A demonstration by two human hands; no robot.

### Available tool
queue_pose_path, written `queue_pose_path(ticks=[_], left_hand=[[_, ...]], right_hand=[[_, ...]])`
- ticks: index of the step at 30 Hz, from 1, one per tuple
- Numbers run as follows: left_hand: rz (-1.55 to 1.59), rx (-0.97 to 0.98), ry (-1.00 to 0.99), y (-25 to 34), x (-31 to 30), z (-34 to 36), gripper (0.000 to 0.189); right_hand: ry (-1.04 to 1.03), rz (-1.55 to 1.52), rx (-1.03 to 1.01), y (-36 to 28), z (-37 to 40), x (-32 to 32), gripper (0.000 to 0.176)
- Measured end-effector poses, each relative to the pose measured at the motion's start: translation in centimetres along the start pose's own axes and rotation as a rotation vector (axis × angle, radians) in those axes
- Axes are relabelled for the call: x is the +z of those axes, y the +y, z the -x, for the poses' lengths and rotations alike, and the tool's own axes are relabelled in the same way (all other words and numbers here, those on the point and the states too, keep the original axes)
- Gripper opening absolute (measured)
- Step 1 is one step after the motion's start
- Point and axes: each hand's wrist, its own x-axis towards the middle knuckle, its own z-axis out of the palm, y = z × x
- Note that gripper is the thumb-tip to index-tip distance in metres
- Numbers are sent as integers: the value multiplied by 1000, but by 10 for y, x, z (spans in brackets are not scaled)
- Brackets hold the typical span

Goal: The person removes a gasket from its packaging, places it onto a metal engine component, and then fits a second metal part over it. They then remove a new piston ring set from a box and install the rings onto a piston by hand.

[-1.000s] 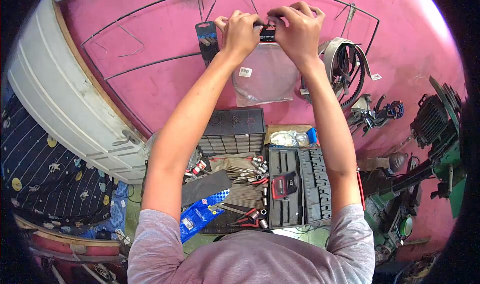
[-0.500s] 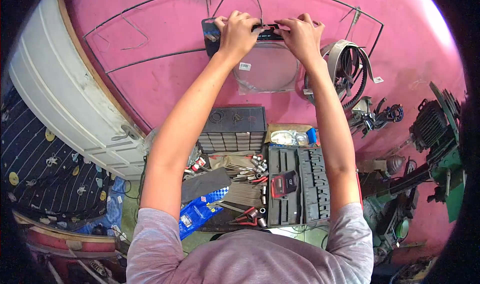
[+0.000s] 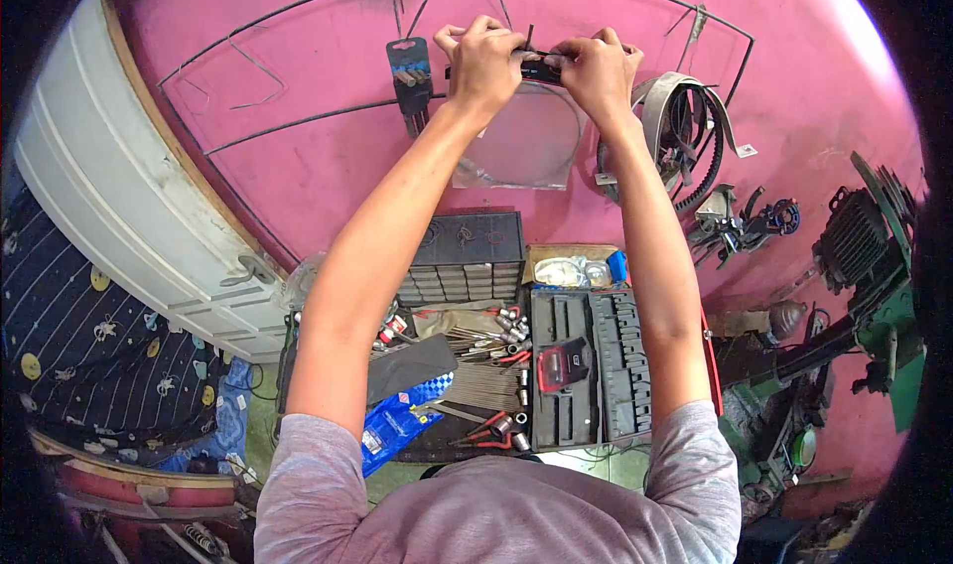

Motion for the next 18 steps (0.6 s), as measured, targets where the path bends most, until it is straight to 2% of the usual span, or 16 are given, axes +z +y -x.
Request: queue_pose_path(ticks=[4, 18], left_hand=[[27, 91, 18, -2, 10, -8, 8], [21, 174, -52, -12, 10, -15, 18]], right_hand=[[14, 16, -13, 9, -4, -7, 14], [32, -38, -12, 15, -5, -7, 17]])
